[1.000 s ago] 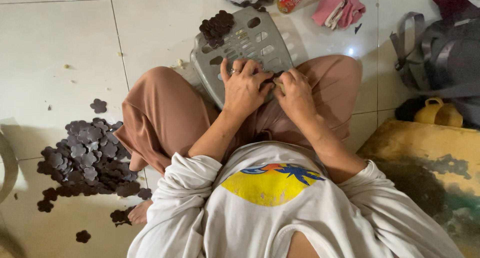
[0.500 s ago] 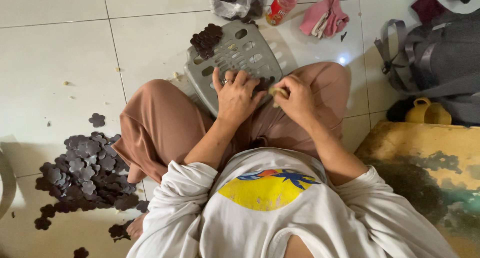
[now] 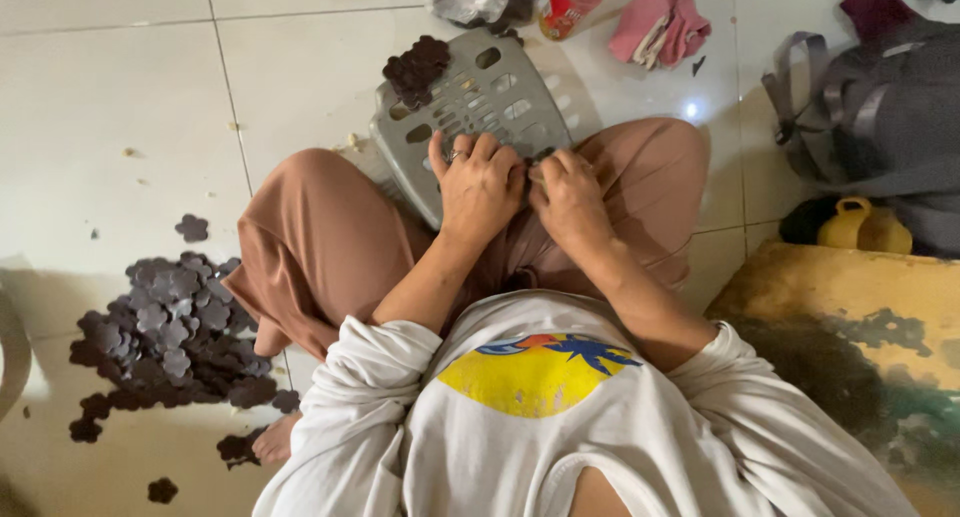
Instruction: The person sits on the floor and cleans dark flower-shaped shoe components one at a time, rubbing each piece with a yellow sponge-like block and placing the cleaned pieces on a slotted plastic basket. At one point they pick up a plastic bottle from the floor and set it aside.
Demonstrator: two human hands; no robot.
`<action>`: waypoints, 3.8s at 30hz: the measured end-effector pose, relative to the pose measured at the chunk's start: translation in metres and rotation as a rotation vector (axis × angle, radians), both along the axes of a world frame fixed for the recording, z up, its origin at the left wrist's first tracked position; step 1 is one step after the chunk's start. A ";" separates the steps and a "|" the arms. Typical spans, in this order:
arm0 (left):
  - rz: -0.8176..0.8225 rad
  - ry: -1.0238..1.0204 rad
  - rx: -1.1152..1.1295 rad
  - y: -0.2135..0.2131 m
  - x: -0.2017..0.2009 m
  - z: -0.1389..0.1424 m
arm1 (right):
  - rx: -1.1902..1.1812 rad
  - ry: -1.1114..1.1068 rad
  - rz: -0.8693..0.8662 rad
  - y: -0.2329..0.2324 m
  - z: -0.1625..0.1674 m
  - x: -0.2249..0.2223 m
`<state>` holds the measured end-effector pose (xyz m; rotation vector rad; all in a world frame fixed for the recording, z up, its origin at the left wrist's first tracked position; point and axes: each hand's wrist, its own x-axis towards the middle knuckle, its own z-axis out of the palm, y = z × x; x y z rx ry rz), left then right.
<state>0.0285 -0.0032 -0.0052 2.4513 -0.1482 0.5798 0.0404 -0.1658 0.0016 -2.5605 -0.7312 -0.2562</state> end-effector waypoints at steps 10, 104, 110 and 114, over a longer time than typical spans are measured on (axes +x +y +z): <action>-0.051 -0.009 -0.115 -0.002 -0.002 0.007 | 0.573 0.607 -0.223 -0.049 0.024 0.015; 0.018 0.334 -0.154 -0.006 0.003 0.014 | 0.333 0.340 -0.269 -0.032 -0.029 0.054; 0.025 0.310 -0.166 -0.006 0.003 0.012 | 0.527 0.773 -0.135 -0.044 0.002 0.056; 0.024 0.303 -0.170 -0.008 0.003 0.011 | 0.130 0.173 0.041 -0.029 0.000 0.042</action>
